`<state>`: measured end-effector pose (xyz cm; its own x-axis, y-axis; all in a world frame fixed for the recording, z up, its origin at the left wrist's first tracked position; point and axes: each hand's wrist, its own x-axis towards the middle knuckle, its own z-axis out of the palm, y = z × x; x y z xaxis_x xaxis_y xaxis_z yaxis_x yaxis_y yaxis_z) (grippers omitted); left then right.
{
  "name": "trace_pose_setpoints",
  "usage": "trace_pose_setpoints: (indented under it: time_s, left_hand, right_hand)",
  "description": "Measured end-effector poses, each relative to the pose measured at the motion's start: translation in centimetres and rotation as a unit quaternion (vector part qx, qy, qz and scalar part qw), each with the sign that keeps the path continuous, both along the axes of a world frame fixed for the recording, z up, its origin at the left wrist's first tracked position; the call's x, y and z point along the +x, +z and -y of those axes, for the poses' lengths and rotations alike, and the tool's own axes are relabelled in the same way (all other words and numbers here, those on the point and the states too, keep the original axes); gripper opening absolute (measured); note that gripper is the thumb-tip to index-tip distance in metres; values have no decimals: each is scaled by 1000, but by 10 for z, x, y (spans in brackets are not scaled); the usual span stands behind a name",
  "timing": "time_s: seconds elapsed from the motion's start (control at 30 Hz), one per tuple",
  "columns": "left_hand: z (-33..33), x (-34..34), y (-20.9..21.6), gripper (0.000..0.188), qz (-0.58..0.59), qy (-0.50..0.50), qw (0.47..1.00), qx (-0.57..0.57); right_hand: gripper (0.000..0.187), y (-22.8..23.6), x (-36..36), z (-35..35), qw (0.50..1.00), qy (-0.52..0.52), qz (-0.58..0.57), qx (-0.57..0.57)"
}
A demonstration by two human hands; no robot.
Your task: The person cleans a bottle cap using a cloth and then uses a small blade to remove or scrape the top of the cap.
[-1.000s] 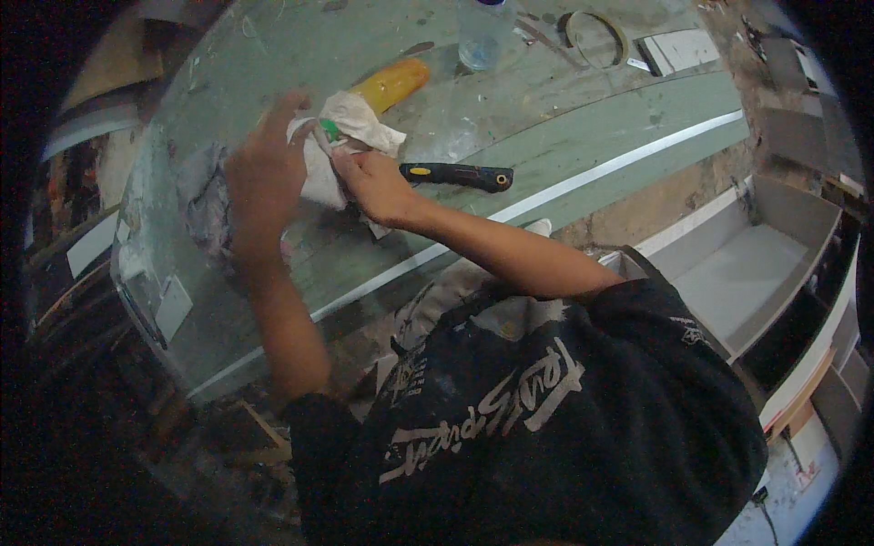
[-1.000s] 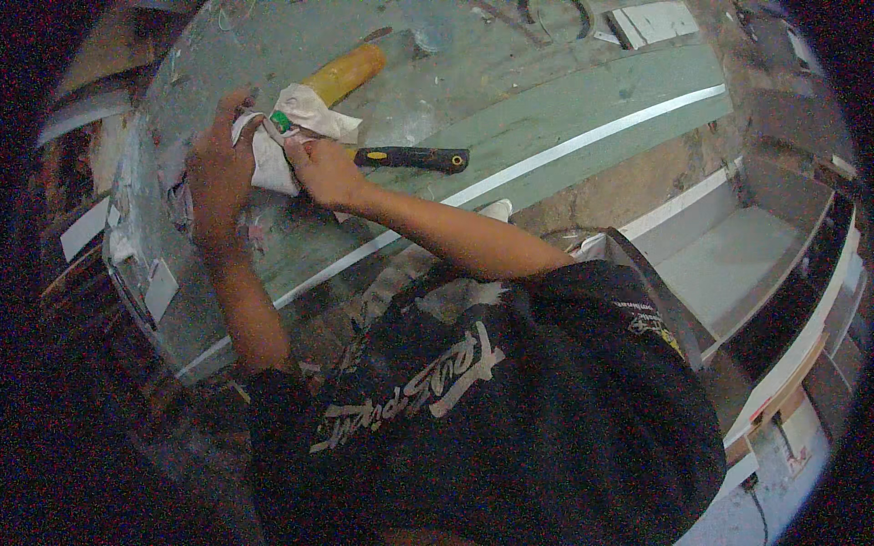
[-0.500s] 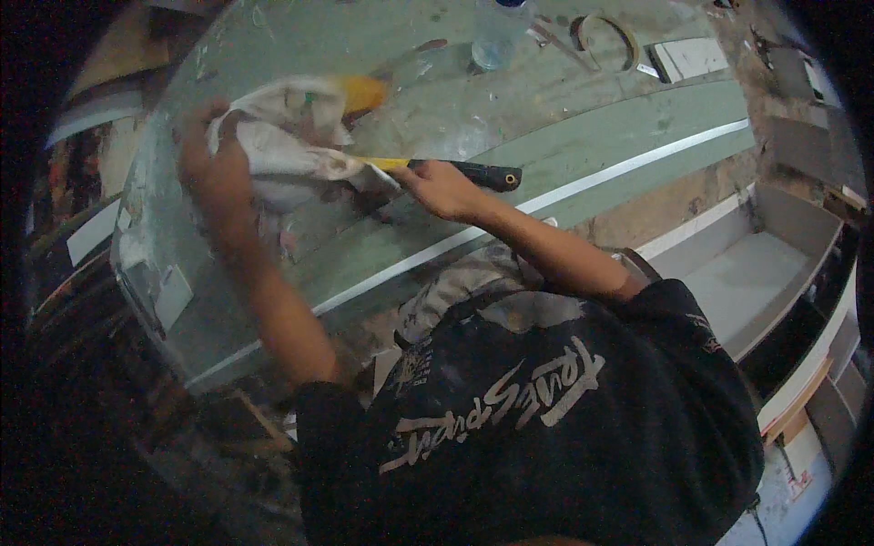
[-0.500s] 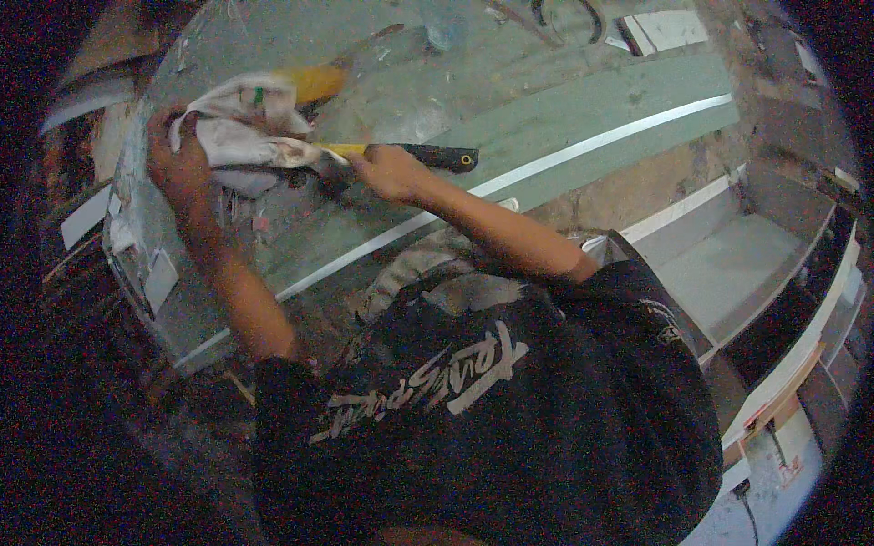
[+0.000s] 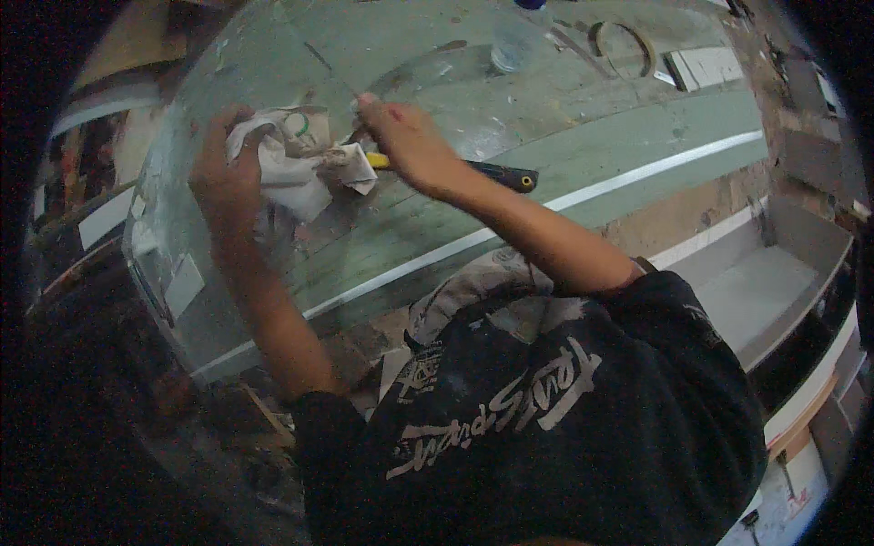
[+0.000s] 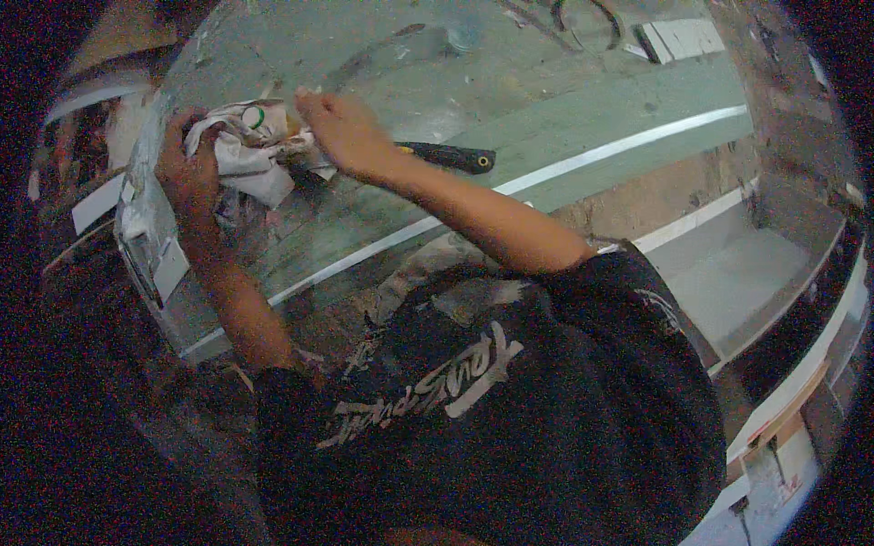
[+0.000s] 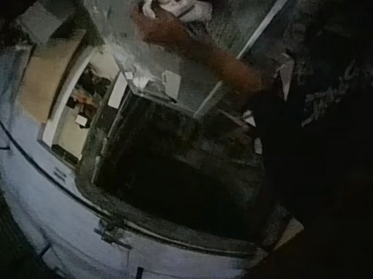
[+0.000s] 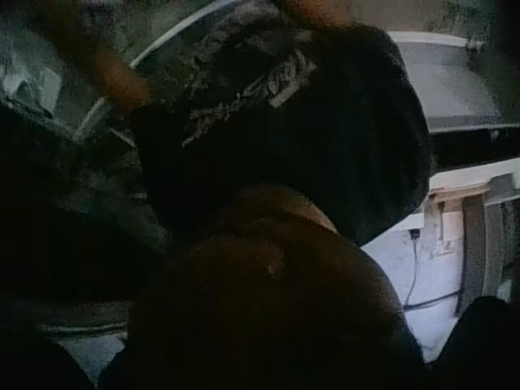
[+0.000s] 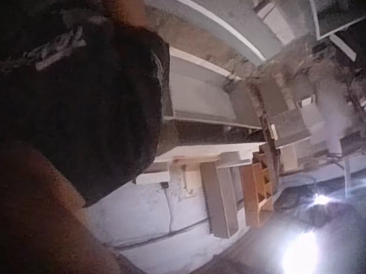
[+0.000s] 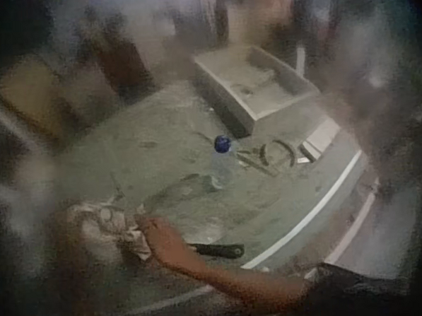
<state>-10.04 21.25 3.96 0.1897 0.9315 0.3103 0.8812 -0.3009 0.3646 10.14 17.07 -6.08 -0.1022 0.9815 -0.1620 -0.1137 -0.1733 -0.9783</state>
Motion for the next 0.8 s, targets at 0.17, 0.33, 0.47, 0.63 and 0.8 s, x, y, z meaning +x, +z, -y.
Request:
trace_pose_setpoints:
  time_s: [0.17,0.33,0.47,0.63,0.8]
  left_hand:
    - [7,-22,24,27,-67,-59,996,-2]
    - [0,-13,53,25,-137,-83,984,-79]
    - [-2,8,68,34,-127,-101,984,-68]
    - [-12,1,70,44,-118,-114,983,-84]
    - [-13,0,70,43,-149,-150,977,-43]
  right_hand:
    - [60,30,45,12,988,81,135,-5]
    - [50,21,20,31,995,43,-68,-65]
    - [50,30,-37,37,977,-26,-198,-78]
    - [53,27,-24,39,999,-42,19,0]
    - [44,36,56,38,912,104,373,139]
